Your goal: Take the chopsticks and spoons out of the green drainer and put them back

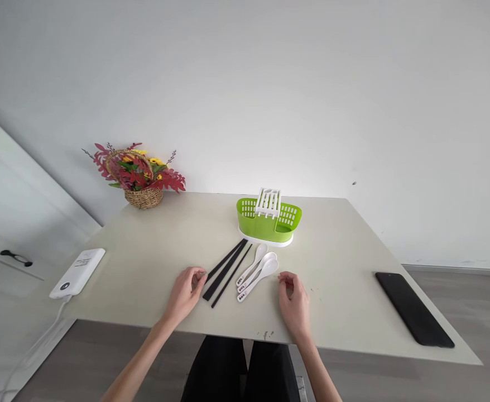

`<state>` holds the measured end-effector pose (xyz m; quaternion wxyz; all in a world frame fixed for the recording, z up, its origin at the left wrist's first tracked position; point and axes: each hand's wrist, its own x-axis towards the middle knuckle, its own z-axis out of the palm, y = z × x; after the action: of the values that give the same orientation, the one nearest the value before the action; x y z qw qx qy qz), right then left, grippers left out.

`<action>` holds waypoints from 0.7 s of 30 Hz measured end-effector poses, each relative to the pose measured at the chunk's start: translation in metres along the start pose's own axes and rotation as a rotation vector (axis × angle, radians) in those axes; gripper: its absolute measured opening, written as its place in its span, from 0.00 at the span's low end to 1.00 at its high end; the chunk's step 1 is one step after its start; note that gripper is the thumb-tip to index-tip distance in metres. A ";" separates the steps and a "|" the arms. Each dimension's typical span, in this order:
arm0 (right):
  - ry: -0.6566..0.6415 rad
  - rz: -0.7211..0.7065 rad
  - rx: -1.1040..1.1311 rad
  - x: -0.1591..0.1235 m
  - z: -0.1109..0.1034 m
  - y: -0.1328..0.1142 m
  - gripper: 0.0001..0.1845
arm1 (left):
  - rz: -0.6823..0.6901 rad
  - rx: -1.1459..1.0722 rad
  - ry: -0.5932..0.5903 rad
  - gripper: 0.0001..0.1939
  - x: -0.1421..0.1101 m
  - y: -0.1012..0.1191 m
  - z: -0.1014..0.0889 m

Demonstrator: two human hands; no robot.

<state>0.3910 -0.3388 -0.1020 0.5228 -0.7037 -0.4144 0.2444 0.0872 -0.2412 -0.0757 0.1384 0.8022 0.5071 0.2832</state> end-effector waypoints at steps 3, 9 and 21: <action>-0.002 0.003 0.001 0.000 0.001 0.001 0.12 | -0.015 0.028 -0.018 0.14 0.009 0.001 -0.001; -0.005 0.009 0.002 0.000 0.001 0.001 0.13 | -0.073 0.162 -0.177 0.06 0.033 0.015 -0.006; -0.010 0.022 -0.020 -0.002 -0.001 -0.002 0.13 | -0.118 0.582 -0.406 0.11 0.042 0.044 -0.030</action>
<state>0.3897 -0.3405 -0.1000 0.5108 -0.7122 -0.4118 0.2496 0.1151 -0.2253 -0.0160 0.0179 0.8172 0.5742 -0.0468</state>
